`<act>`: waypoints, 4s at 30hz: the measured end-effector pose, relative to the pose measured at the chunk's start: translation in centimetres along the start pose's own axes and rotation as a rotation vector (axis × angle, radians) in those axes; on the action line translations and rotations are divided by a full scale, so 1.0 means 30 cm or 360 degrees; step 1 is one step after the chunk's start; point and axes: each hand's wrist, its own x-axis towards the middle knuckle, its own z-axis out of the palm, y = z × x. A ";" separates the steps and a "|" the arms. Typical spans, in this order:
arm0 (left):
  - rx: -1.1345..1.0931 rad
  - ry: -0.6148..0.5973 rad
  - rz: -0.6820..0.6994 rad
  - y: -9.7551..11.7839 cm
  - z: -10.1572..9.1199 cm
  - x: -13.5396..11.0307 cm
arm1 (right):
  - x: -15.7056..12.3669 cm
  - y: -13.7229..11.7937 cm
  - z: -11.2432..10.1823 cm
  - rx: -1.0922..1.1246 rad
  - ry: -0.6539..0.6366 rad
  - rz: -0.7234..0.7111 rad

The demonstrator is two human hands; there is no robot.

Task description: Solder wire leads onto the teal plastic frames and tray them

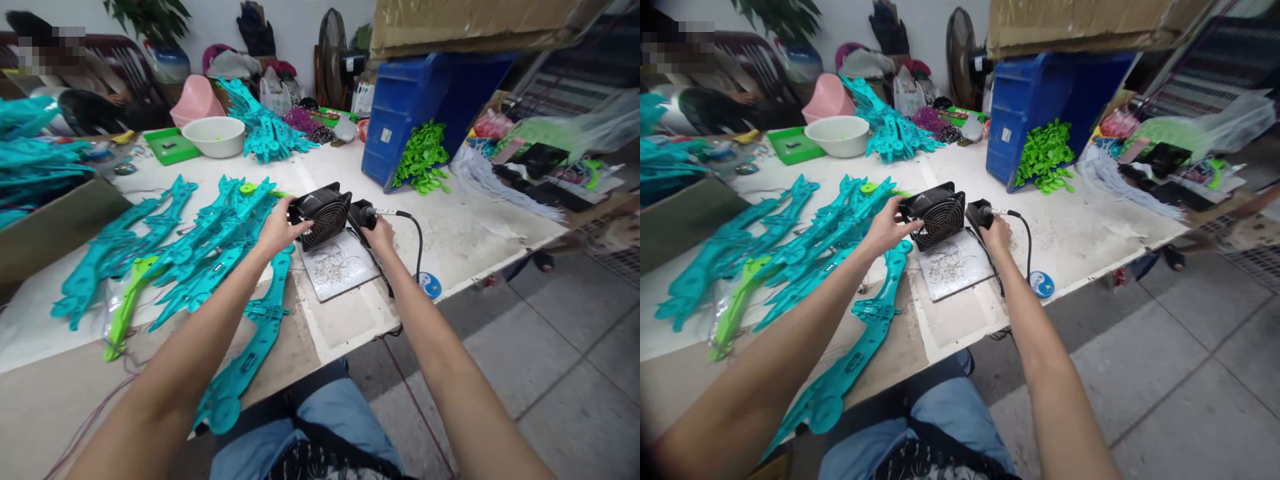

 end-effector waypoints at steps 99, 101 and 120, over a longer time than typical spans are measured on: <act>0.0651 -0.0431 -0.0087 -0.020 -0.225 -0.859 | -1.019 -0.255 -0.178 0.0980 -0.0503 -0.1028; 0.0622 -0.0359 -0.0075 -0.026 -0.211 -0.868 | -1.026 -0.261 -0.165 0.0985 -0.0465 -0.1032; 0.0253 -0.0255 -0.0337 -0.030 -0.264 -0.894 | -1.031 -0.235 -0.178 0.0866 -0.0417 -0.0901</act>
